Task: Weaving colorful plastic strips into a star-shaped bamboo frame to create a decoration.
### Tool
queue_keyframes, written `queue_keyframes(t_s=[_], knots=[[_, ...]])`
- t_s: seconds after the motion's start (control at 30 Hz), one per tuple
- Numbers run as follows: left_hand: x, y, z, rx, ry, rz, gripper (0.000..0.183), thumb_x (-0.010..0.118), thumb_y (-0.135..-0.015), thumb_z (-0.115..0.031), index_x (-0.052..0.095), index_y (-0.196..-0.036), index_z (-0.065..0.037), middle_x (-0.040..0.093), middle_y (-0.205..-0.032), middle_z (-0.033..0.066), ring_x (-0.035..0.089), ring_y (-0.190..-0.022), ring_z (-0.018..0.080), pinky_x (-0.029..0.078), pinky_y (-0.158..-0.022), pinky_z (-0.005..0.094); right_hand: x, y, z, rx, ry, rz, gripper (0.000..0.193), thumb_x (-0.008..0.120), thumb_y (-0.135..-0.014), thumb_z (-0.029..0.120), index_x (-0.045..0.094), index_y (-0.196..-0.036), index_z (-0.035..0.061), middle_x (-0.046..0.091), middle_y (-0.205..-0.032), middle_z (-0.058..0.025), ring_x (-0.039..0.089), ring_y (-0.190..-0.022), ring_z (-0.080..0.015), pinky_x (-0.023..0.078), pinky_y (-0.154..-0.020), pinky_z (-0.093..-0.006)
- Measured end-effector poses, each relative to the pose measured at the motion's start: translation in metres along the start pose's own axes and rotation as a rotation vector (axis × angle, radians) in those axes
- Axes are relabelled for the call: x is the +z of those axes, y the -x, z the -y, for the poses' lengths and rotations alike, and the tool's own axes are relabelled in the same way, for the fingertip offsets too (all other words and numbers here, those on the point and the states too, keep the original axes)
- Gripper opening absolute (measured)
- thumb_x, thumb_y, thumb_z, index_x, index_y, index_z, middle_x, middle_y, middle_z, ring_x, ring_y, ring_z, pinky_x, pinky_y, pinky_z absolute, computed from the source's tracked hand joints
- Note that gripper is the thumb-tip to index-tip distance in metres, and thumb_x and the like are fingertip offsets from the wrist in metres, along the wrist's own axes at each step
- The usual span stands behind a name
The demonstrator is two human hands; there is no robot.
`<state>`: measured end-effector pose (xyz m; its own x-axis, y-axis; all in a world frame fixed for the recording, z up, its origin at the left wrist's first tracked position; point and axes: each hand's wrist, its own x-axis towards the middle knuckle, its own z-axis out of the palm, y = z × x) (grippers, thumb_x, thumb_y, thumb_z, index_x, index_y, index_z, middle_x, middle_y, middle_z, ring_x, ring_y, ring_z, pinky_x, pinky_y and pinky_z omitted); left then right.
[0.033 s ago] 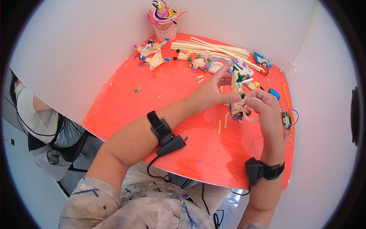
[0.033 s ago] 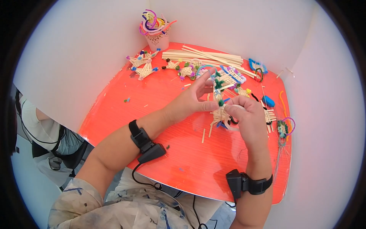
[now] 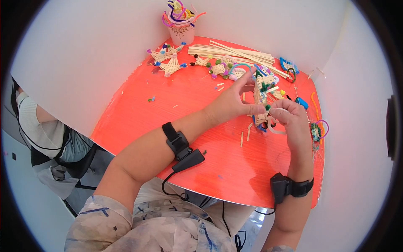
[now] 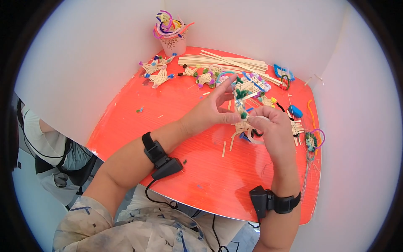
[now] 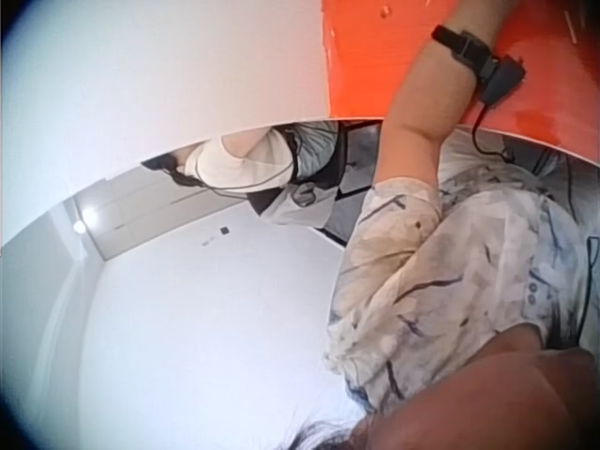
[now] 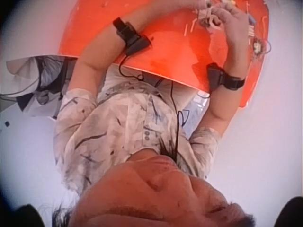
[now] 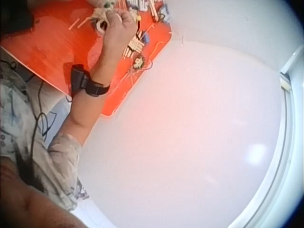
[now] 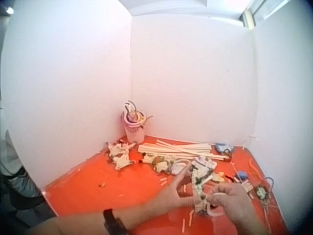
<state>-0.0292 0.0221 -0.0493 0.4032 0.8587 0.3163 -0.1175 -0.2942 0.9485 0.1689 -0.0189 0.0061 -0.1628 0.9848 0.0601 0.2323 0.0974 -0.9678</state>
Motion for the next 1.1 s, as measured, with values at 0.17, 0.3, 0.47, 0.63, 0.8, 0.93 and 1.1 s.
queue_keyframes(t_s=[0.17,0.3,0.47,0.63,0.8,0.93,1.1], knots=[[0.001,-0.001,0.011,0.267,-0.064,-0.131,0.099,0.078,-0.080,-0.041,0.019,-0.152,-0.008,0.044,-0.136,0.0113,0.041,-0.133,0.0244,0.045,-0.101,0.0400,0.010,-0.004,-0.009,-0.059,0.224,-0.109,0.008,0.062,-0.083,0.007,0.063,-0.083,-0.0005,0.060,-0.069,-0.0057,0.055,-0.062,-0.0099,0.042,-0.057,-0.0268],[-0.004,-0.002,0.000,0.104,0.493,-0.119,0.079,0.064,-0.089,-0.052,0.030,-0.146,-0.010,0.046,-0.133,0.0083,0.047,-0.125,0.0218,0.045,-0.100,0.0400,0.016,-0.004,-0.021,-0.369,0.479,-0.194,0.005,0.064,-0.082,0.001,0.062,-0.087,0.0018,0.061,-0.078,-0.0130,0.061,-0.066,-0.0219,0.046,-0.060,-0.0317],[-0.006,0.002,-0.005,-0.080,0.816,-0.165,0.070,0.040,-0.093,-0.067,0.045,-0.130,-0.008,0.055,-0.127,0.0091,0.052,-0.121,0.0241,0.044,-0.101,0.0449,0.025,-0.001,-0.011,-0.629,0.743,-0.166,0.010,0.064,-0.079,-0.002,0.059,-0.083,0.0042,0.058,-0.081,-0.0106,0.061,-0.072,-0.0292,0.048,-0.060,-0.0365],[-0.015,-0.005,-0.002,-0.205,0.976,-0.188,0.053,0.053,-0.094,-0.052,0.049,-0.122,-0.007,0.060,-0.119,0.0099,0.060,-0.111,0.0254,0.048,-0.097,0.0445,0.027,-0.001,-0.012,-0.675,0.884,-0.142,0.010,0.063,-0.079,-0.002,0.057,-0.081,0.0064,0.056,-0.079,-0.0076,0.062,-0.072,-0.0281,0.049,-0.059,-0.0380],[-0.022,-0.005,0.000,-0.315,0.881,-0.098,0.032,0.057,-0.092,-0.020,0.049,-0.119,-0.007,0.061,-0.117,0.0101,0.062,-0.108,0.0246,0.050,-0.095,0.0445,0.025,-0.001,-0.016,-0.679,0.940,-0.231,0.009,0.065,-0.079,0.002,0.058,-0.082,0.0078,0.056,-0.080,-0.0069,0.061,-0.070,-0.0281,0.049,-0.057,-0.0378],[-0.020,-0.005,0.006,-0.227,0.869,-0.059,0.037,0.053,-0.085,-0.002,0.048,-0.122,-0.006,0.060,-0.118,0.0104,0.062,-0.109,0.0240,0.052,-0.093,0.0420,0.023,-0.003,-0.019,-0.603,0.891,-0.263,0.009,0.067,-0.079,0.005,0.058,-0.082,0.0073,0.057,-0.081,-0.0074,0.061,-0.070,-0.0290,0.049,-0.058,-0.0386],[-0.002,-0.002,0.007,-0.154,0.831,-0.140,0.045,0.052,-0.081,0.011,0.047,-0.123,-0.005,0.060,-0.119,0.0103,0.062,-0.108,0.0221,0.054,-0.090,0.0374,0.018,-0.007,-0.025,-0.563,0.847,-0.362,0.012,0.070,-0.079,0.008,0.059,-0.082,0.0042,0.060,-0.081,-0.0109,0.062,-0.070,-0.0301,0.049,-0.060,-0.0392]])
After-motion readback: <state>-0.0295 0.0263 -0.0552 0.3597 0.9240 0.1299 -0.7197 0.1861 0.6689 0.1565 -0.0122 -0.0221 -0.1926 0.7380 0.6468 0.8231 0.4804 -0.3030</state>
